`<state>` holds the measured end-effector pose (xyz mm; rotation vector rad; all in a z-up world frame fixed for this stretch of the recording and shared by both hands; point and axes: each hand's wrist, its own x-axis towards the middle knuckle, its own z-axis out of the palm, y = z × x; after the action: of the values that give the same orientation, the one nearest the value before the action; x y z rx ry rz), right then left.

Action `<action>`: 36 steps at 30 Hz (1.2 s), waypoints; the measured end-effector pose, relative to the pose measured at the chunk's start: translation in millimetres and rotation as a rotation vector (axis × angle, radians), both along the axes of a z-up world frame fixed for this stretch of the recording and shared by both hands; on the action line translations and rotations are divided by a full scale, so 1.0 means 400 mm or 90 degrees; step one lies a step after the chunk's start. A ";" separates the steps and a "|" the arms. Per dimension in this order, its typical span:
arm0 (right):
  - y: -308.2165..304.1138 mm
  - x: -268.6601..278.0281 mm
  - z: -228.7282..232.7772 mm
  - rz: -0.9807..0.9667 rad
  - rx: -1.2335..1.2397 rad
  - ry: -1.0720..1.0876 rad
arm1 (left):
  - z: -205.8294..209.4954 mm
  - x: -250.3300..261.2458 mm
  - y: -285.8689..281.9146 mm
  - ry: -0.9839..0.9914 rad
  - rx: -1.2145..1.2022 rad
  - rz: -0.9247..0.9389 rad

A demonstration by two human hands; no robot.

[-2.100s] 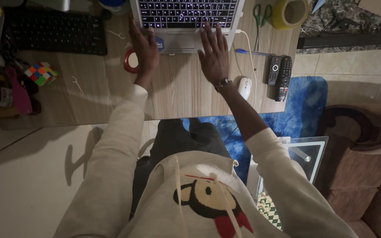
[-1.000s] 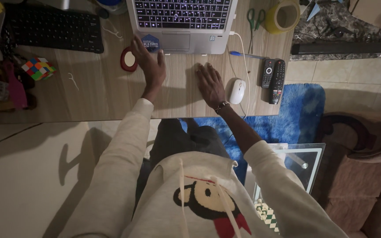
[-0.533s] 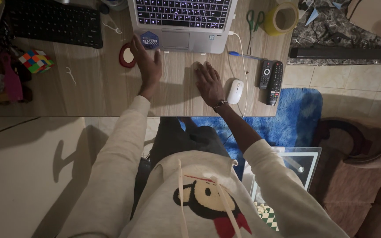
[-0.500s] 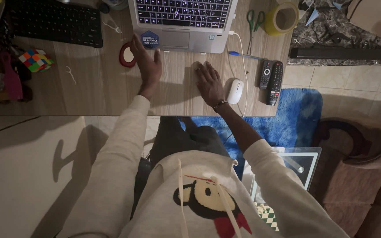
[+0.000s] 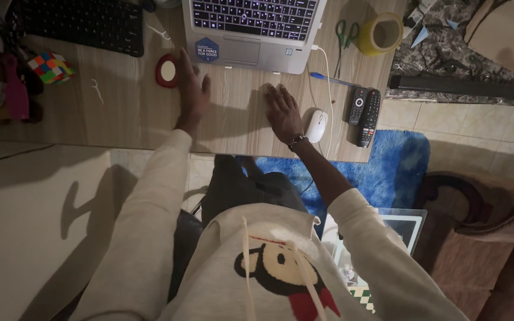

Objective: Organize items on a desk, including assembling a portable laptop stand and moving electronics.

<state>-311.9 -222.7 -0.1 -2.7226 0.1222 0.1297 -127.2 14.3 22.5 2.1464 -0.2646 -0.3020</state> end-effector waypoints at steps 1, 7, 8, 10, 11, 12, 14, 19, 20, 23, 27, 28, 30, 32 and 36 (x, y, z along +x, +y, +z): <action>-0.002 -0.004 0.001 0.001 0.012 -0.009 | 0.030 -0.005 0.009 0.032 0.003 -0.027; -0.002 0.004 -0.016 0.043 0.012 -0.082 | -0.039 -0.023 0.121 -0.187 0.144 -0.159; -0.002 0.004 -0.018 0.037 -0.015 -0.090 | -0.026 -0.028 0.126 -0.154 0.169 -0.164; 0.006 0.009 -0.002 0.039 -0.011 -0.085 | -0.018 -0.035 0.138 -0.132 0.178 -0.166; 0.014 0.013 0.008 0.037 -0.007 -0.080 | -0.011 -0.038 0.147 -0.110 0.187 -0.172; 0.020 0.016 0.004 0.039 -0.007 -0.082 | -0.005 -0.035 0.153 -0.112 0.187 -0.170; 0.027 0.029 0.000 0.024 -0.067 -0.047 | 0.011 -0.019 0.158 -0.141 0.238 -0.229; 0.061 0.082 -0.003 -0.004 -0.120 -0.022 | 0.001 0.062 0.201 -0.219 0.133 -0.274; 0.076 0.090 -0.002 -0.005 -0.133 0.003 | 0.005 0.085 0.212 -0.252 0.097 -0.288; 0.115 0.138 -0.055 -0.043 -0.162 0.005 | 0.060 0.175 0.197 -0.180 0.195 -0.265; 0.202 0.181 -0.016 -0.084 -0.180 0.192 | -0.046 0.338 0.230 -0.219 0.171 -0.200; 0.227 0.197 0.003 -0.091 -0.172 0.154 | -0.043 0.378 0.234 -0.312 0.174 -0.180; 0.271 0.215 0.023 -0.103 -0.164 0.121 | -0.035 0.449 0.231 -0.402 0.172 -0.166; 0.306 0.225 0.025 -0.170 -0.111 0.164 | -0.026 0.518 0.212 -0.387 0.225 -0.120; 0.350 0.202 0.016 -0.213 -0.104 0.132 | -0.002 0.552 0.193 -0.374 0.224 -0.147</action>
<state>-230.9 -82.8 6.5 -2.7950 0.6702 0.3158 93.6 91.6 21.6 2.5181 -0.8511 0.1794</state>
